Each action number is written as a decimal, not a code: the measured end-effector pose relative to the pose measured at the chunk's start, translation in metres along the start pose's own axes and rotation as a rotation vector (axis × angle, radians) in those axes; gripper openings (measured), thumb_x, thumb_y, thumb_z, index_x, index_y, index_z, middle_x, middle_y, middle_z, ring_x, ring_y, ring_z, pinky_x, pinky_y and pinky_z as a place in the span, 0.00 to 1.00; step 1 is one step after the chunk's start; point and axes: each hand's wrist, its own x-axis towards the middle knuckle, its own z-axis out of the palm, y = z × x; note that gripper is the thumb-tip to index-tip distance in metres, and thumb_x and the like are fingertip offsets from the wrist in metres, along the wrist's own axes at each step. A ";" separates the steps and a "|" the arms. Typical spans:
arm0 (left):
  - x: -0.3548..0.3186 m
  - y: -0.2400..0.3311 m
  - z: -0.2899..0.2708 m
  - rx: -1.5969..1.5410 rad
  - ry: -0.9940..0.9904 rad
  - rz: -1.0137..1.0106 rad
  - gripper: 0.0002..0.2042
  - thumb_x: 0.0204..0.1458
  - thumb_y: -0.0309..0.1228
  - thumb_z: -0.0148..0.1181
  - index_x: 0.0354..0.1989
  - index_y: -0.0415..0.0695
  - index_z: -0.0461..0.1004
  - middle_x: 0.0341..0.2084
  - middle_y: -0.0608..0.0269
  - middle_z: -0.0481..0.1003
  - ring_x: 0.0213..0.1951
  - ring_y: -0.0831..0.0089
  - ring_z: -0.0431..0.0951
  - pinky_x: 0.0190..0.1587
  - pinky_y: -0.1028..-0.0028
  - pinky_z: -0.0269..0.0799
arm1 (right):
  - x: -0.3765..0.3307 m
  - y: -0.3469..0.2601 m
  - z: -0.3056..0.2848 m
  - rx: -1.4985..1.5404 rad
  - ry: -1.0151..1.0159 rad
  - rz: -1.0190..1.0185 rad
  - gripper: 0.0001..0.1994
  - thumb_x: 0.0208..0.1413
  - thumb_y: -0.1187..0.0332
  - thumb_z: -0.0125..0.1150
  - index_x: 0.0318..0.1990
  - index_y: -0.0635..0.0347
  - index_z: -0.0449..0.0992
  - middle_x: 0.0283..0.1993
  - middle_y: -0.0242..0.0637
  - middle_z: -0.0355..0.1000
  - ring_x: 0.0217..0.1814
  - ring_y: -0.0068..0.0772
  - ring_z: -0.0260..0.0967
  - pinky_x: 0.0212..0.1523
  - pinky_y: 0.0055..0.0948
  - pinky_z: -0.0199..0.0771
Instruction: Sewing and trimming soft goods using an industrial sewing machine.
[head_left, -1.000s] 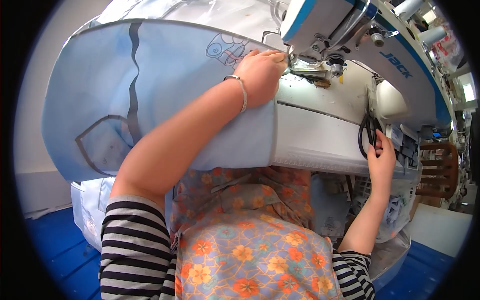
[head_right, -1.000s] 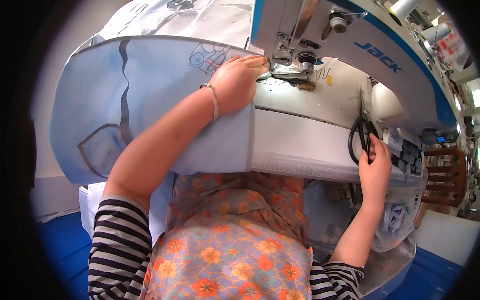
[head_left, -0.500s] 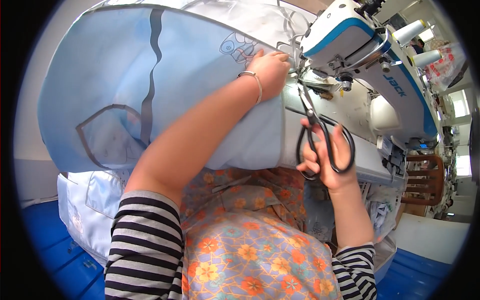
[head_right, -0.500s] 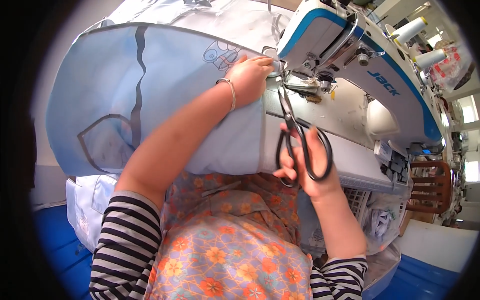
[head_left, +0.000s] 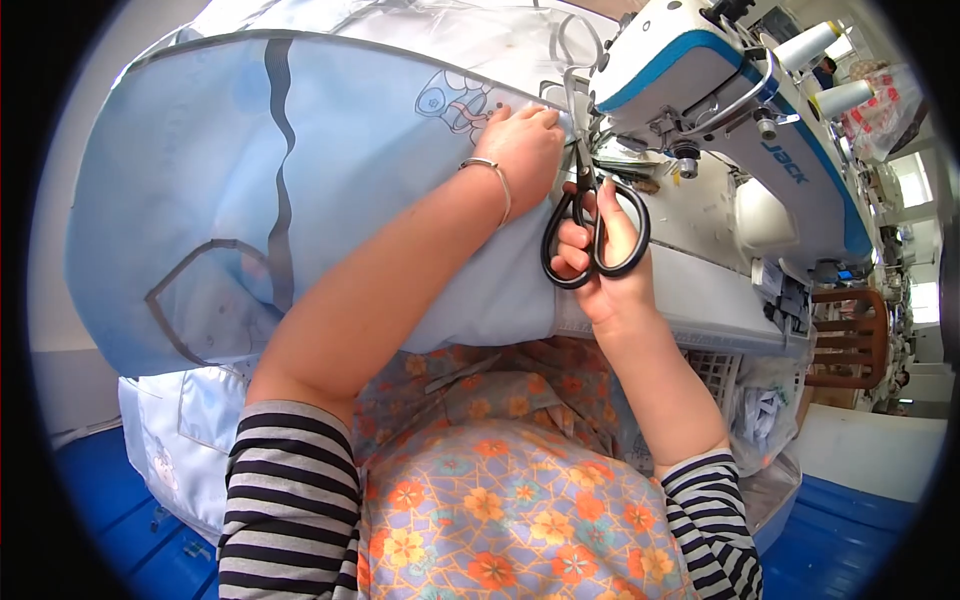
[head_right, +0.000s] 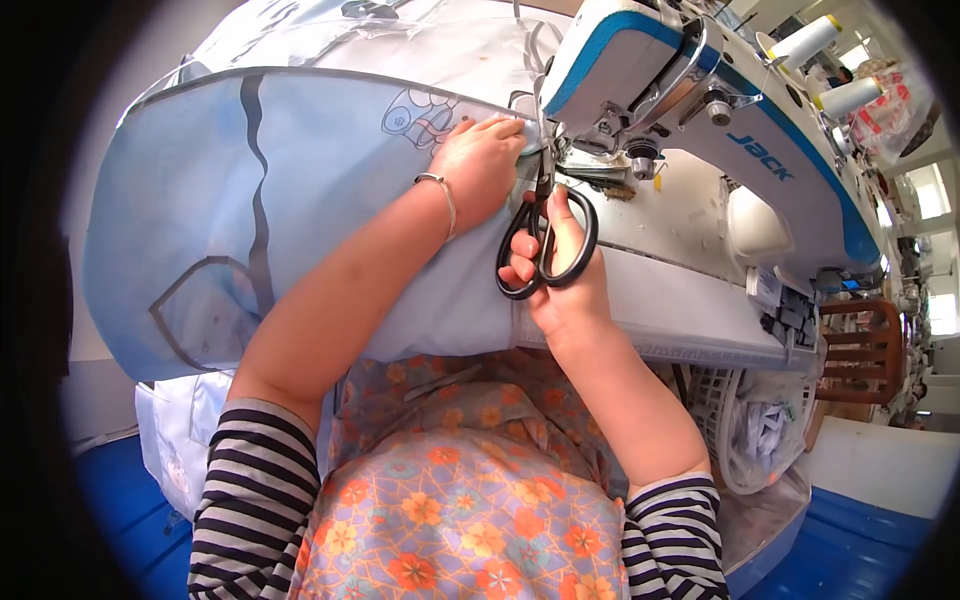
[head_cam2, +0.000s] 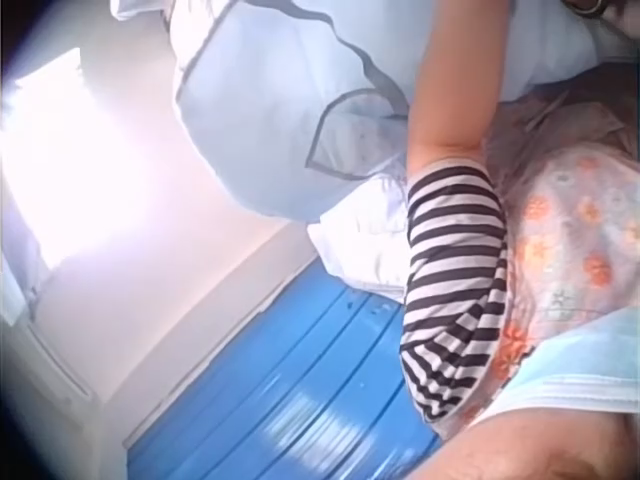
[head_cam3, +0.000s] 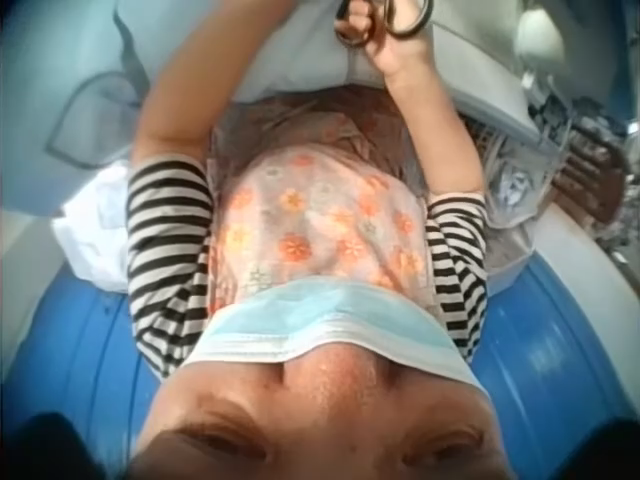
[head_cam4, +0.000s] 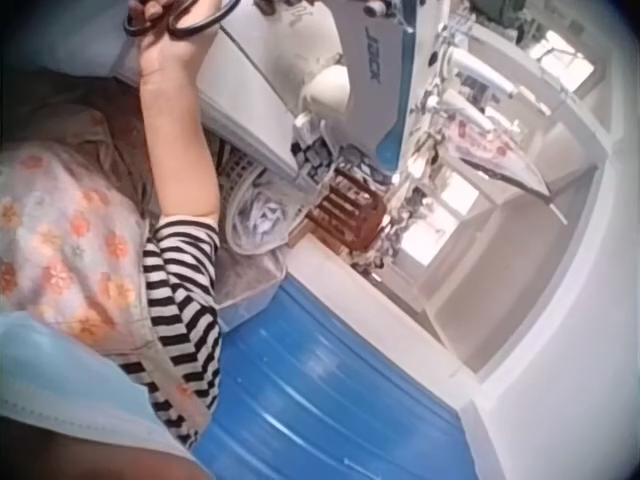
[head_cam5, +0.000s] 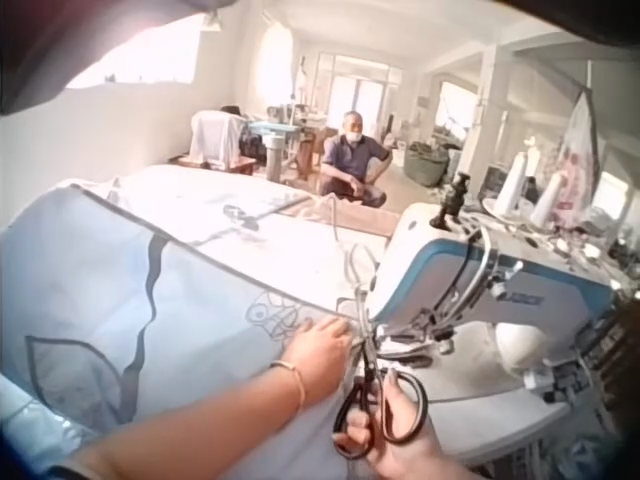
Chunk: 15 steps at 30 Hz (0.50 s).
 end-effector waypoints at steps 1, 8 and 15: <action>-0.005 0.001 -0.004 0.013 0.016 0.030 0.12 0.48 0.26 0.53 0.41 0.45 0.76 0.46 0.63 0.72 0.55 0.68 0.69 0.57 0.62 0.64 | -0.003 -0.001 -0.001 0.000 -0.003 -0.005 0.23 0.62 0.44 0.47 0.50 0.55 0.67 0.19 0.25 0.58 0.15 0.18 0.53 0.21 0.21 0.61; -0.104 0.029 -0.045 -0.135 0.019 0.183 0.07 0.48 0.27 0.52 0.34 0.45 0.75 0.38 0.62 0.74 0.46 0.64 0.74 0.50 0.63 0.67 | -0.092 -0.008 -0.062 -0.621 -0.042 -0.090 0.26 0.64 0.53 0.48 0.61 0.63 0.62 0.17 0.25 0.58 0.10 0.12 0.51 0.16 0.14 0.61; -0.086 0.043 -0.036 -0.076 0.144 0.251 0.04 0.43 0.26 0.54 0.29 0.43 0.73 0.31 0.61 0.72 0.38 0.65 0.75 0.39 0.68 0.73 | -0.105 -0.002 -0.095 -1.023 -0.006 -0.273 0.23 0.58 0.70 0.59 0.61 0.61 0.64 0.21 0.25 0.62 0.19 0.12 0.58 0.21 0.15 0.61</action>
